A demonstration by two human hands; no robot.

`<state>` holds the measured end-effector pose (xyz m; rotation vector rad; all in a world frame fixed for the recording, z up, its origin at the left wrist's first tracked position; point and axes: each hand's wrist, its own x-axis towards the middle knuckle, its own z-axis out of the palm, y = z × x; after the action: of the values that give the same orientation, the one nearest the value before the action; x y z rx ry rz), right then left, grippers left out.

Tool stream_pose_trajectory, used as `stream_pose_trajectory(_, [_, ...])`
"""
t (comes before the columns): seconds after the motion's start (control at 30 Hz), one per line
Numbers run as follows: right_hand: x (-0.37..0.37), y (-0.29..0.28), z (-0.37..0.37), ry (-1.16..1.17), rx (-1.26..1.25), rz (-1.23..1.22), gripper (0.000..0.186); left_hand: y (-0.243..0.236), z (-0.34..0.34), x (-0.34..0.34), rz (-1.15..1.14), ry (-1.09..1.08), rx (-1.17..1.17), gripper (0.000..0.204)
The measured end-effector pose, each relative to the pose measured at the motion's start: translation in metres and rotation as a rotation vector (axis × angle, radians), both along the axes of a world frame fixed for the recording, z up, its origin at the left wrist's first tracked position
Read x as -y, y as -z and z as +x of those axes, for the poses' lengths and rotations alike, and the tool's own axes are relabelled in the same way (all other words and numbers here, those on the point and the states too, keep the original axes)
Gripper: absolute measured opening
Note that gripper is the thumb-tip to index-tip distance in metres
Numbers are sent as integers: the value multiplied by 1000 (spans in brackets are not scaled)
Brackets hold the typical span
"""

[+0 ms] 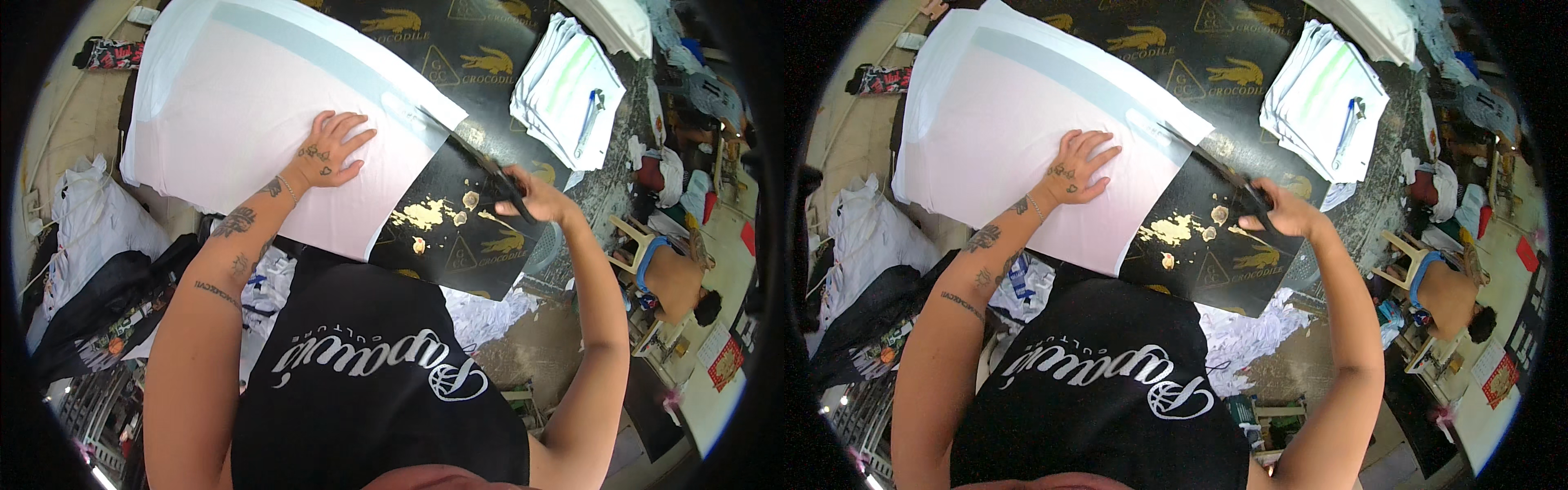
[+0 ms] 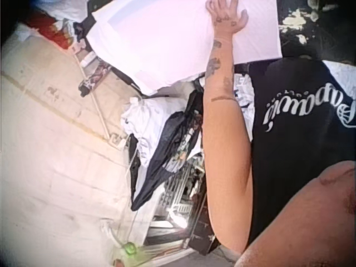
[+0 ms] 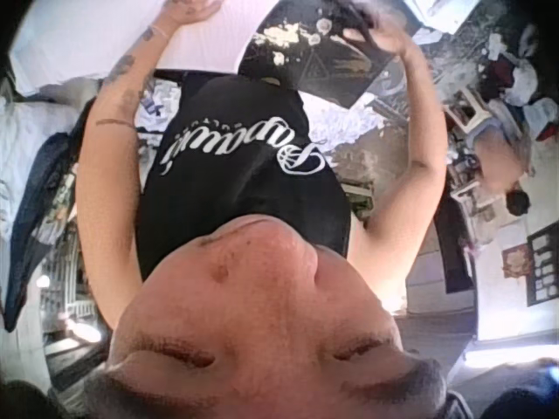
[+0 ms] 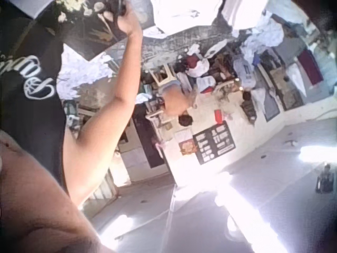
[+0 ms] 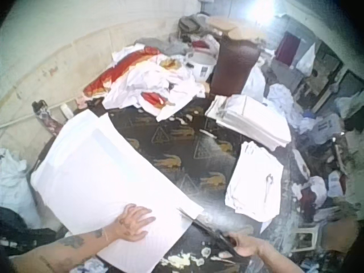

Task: The person repeatedly unfolds red and white jerseys on a table, aligns them, and uses shears to cut along the edges. The person flips the jerseys over and continues cutting, then folds the cut pieces and sets them aside.

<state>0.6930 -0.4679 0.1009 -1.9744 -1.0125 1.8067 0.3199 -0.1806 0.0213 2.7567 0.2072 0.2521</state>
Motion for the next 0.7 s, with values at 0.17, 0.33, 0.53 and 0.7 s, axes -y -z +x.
stream_pose_trajectory(0.17, [-22,4,-6,-74,248,-166,73,9,-4,-1,-5,-17,-53,68])
stream_pose_trajectory(0.33, [-41,-6,-25,99,93,-50,67,4,-1,-5,-37,-11,-40,68])
stream_pose_trajectory(0.53, [-71,-9,-35,40,192,-241,63,5,0,-5,-38,-15,-42,69])
stream_pose_trajectory(0.7, [-93,-1,-43,38,151,-26,69,7,-2,-7,-57,-24,-50,67])
